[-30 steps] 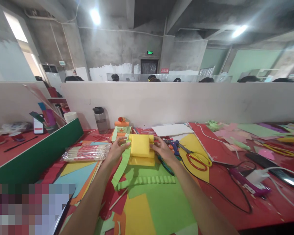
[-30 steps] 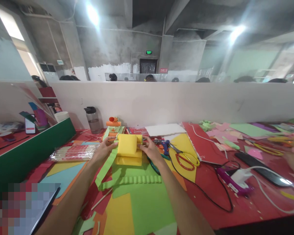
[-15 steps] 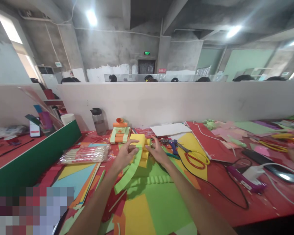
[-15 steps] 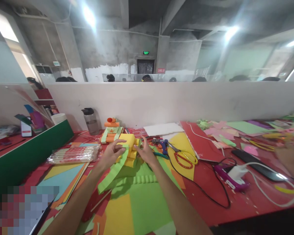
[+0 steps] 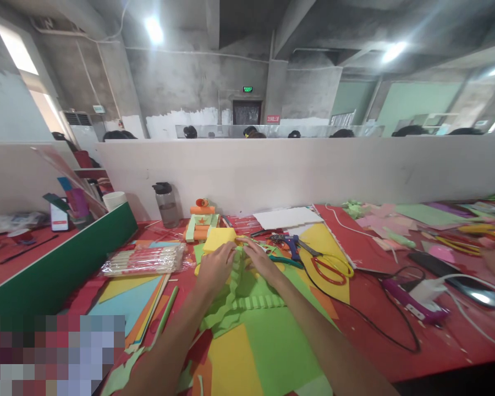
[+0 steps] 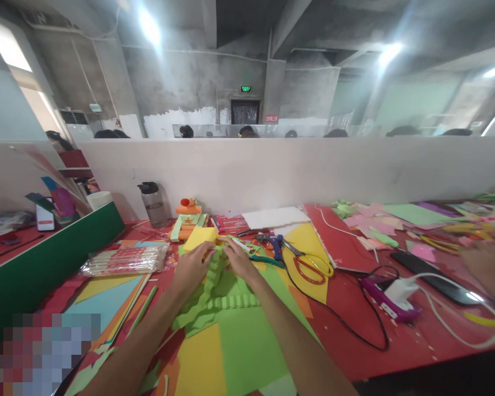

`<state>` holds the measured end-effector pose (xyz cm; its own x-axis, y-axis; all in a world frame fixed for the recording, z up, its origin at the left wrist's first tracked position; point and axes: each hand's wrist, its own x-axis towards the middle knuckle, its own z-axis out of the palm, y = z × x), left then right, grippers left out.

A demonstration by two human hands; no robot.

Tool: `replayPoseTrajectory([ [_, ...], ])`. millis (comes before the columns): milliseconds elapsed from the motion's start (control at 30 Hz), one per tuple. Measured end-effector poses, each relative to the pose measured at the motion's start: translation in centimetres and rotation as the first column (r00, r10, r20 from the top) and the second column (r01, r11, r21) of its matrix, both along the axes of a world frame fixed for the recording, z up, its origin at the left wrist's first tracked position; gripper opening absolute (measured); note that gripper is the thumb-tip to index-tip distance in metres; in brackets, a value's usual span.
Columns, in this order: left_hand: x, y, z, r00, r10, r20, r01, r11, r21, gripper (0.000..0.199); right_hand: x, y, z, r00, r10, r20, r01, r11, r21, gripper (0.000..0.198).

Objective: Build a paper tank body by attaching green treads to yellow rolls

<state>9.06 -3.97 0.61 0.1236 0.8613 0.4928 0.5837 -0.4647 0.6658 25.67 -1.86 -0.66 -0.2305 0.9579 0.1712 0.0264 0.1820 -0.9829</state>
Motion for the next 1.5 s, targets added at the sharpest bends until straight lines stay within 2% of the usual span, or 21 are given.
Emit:
replayPoseTrajectory([
  [67, -0.1, 0.1, -0.1, 0.998, 0.031, -0.049, -0.031, 0.999, 0.015, 0.017, -0.1, -0.1, 0.3, 1.000, 0.004, -0.018, -0.004, 1.000, 0.014, 0.032],
  [233, 0.0, -0.2, 0.1, 0.989, 0.049, -0.138, -0.041, 0.997, 0.061, 0.025, -0.4, -0.3, 0.4, 0.998, -0.039, 0.046, 0.032, 0.989, 0.144, 0.032],
  [367, -0.3, -0.4, 0.7, 1.000, 0.027, -0.013, -0.027, 0.998, 0.057, 0.027, -0.2, 0.2, -0.4, 0.994, -0.093, 0.051, 0.084, 0.984, 0.157, 0.027],
  [467, -1.1, -0.1, 1.4, 0.991, 0.064, 0.116, -0.076, 0.992, 0.097, 0.025, 0.2, 0.7, -0.9, 0.989, -0.138, 0.060, 0.126, 0.978, 0.166, 0.027],
  [567, -2.1, 0.2, 1.9, 0.986, 0.072, 0.150, -0.093, 0.986, 0.140, 0.021, 0.5, 1.2, -1.2, 0.976, -0.206, 0.068, 0.188, 0.961, 0.204, 0.025],
  [633, -2.3, 0.1, 2.1, 0.996, -0.010, 0.089, 0.001, 0.994, 0.105, 0.022, 0.6, 1.4, -1.4, 0.969, -0.234, 0.073, 0.214, 0.952, 0.217, 0.023],
  [700, -2.1, -0.2, 2.2, 0.989, -0.145, 0.021, 0.145, 0.989, 0.012, 0.025, 0.6, 1.5, -1.4, 0.968, -0.240, 0.068, 0.222, 0.952, 0.211, 0.024],
  [767, -1.7, -0.6, 2.2, 0.965, -0.264, 0.004, 0.263, 0.962, -0.077, 0.029, 0.6, 1.5, -1.5, 0.974, -0.222, 0.051, 0.208, 0.958, 0.198, 0.024],
  [867, -1.0, -1.1, 2.2, 0.932, -0.361, 0.030, 0.362, 0.924, -0.126, 0.031, 0.6, 1.5, -1.5, 0.977, -0.210, 0.024, 0.202, 0.963, 0.178, 0.024],
  [1033, -0.6, -0.9, 1.9, 0.923, -0.380, 0.065, 0.385, 0.897, -0.217, 0.035, 0.6, 1.6, -1.5, 0.967, -0.256, 0.006, 0.254, 0.962, 0.106, 0.026],
  [1233, -0.1, -0.4, 0.9, 0.878, -0.367, 0.307, 0.466, 0.798, -0.382, 0.045, 0.5, 2.0, -1.8, 0.962, -0.260, -0.086, 0.264, 0.963, 0.046, 0.032],
  [1367, 0.1, -0.1, 0.3, 0.870, -0.355, 0.343, 0.476, 0.788, -0.391, 0.043, 0.4, 2.2, -2.3, 0.950, -0.296, -0.101, 0.302, 0.952, 0.056, 0.033],
  [1500, 0.3, -0.4, 0.3, 0.851, -0.403, 0.338, 0.515, 0.769, -0.379, 0.047, 0.5, 2.3, -1.9, 0.933, -0.329, -0.149, 0.343, 0.936, 0.082, 0.030],
])
